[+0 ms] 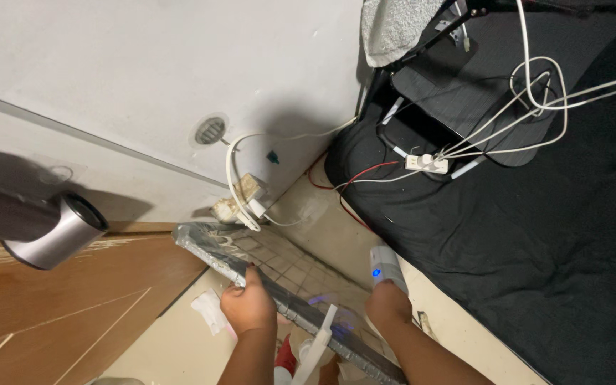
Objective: The person picks up a white handheld vacuum cleaner and its attachment, connects the parts together by hand, and then rests the assembled device on a black chair.
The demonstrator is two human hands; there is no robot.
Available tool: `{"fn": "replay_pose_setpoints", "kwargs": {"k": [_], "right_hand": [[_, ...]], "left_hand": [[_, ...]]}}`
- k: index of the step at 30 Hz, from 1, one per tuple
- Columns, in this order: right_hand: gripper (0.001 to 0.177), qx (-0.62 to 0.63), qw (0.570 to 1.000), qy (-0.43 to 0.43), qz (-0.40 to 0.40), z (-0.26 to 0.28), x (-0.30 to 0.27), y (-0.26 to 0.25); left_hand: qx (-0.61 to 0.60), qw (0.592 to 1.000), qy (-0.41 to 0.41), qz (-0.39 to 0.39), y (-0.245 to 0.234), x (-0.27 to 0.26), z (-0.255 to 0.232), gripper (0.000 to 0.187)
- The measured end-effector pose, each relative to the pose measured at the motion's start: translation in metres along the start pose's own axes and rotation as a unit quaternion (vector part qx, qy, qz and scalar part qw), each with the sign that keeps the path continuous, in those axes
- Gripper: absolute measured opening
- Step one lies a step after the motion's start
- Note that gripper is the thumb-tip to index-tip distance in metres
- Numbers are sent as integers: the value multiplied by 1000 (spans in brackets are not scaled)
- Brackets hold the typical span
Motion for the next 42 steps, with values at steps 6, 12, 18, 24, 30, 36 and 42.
{"fn": "replay_pose_setpoints", "kwargs": {"k": [6, 12, 18, 24, 30, 36, 42], "right_hand": [[52, -34, 994, -91, -41, 4, 14, 16], [46, -4, 996, -69, -49, 13, 29, 36], [49, -25, 997, -78, -15, 0, 18, 22], [54, -55, 992, -114, -18, -8, 7, 5], [46, -71, 985, -141, -67, 9, 16, 14], [55, -77, 982, -151, -77, 10, 22, 23], [62, -87, 980, -177, -4, -9, 22, 2]], "left_hand": [[26, 999, 45, -6, 1, 5, 3, 42], [-14, 997, 71, 1, 7, 11, 14, 42], [4, 998, 55, 24, 4, 9, 11, 48], [25, 998, 47, 20, 0, 5, 4, 41], [0, 999, 40, 29, 1, 2, 3, 42], [-1, 997, 75, 12, 3, 5, 5, 36], [9, 999, 43, 21, 2, 5, 6, 38]]}}
Point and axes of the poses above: each hand's wrist, its own x-axis towards the middle knuckle, its own y-axis out of the palm, z = x × y, the point moved 2 cm from there along x, towards the middle knuckle, and after that the axes turned 13 degrees about -z, right-handed, at the moved point
